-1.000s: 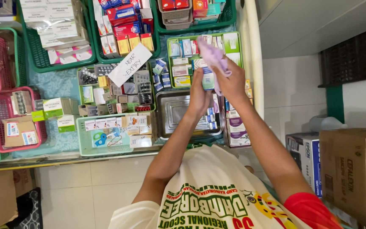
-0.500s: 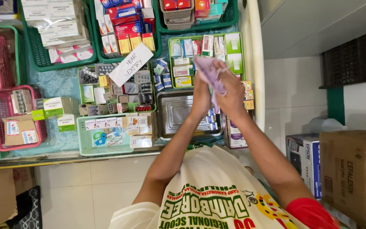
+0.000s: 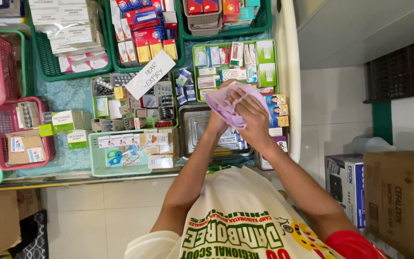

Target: The person wipes small boxes with a cloth and places them into a metal tray. The person handles the boxes one at a time, wiping them before moving them to the tray.

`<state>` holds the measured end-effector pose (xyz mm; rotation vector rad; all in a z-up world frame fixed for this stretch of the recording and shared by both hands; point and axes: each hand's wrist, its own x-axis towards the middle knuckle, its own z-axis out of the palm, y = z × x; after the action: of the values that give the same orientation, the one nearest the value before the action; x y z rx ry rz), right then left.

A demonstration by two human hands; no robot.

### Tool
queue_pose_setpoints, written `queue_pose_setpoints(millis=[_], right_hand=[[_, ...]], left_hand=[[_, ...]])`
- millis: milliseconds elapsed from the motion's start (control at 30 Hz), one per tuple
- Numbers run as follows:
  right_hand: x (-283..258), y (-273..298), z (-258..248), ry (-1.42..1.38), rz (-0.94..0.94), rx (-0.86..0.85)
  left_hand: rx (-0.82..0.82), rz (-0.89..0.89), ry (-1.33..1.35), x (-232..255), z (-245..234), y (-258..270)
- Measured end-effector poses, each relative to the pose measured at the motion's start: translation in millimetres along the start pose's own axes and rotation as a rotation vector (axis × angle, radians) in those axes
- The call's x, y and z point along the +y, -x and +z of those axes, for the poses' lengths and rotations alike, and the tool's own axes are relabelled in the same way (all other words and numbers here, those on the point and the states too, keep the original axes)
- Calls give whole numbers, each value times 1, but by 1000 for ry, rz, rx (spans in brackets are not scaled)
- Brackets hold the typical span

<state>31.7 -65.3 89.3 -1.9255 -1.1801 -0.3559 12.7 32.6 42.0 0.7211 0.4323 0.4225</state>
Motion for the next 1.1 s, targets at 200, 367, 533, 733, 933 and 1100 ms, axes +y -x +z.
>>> queue_pose_setpoints(millis=[200, 367, 533, 733, 933, 1100], right_hand=[[22, -30, -3, -106, 115, -46], [41, -8, 7, -225, 378, -16], [41, 25, 19, -457, 792, 59], [1, 23, 5, -295, 456, 66], [31, 0, 8, -378, 428, 171], [37, 12, 14, -576, 970, 242]], left_hand=[[-146, 17, 45, -35, -32, -7], [-111, 70, 10, -21, -22, -8], [-46, 85, 34, -4, -9, 1], [21, 70, 14, -9, 6, 8], [-81, 167, -152, -30, -5, 8], [-37, 169, -128, -8, 12, 15]])
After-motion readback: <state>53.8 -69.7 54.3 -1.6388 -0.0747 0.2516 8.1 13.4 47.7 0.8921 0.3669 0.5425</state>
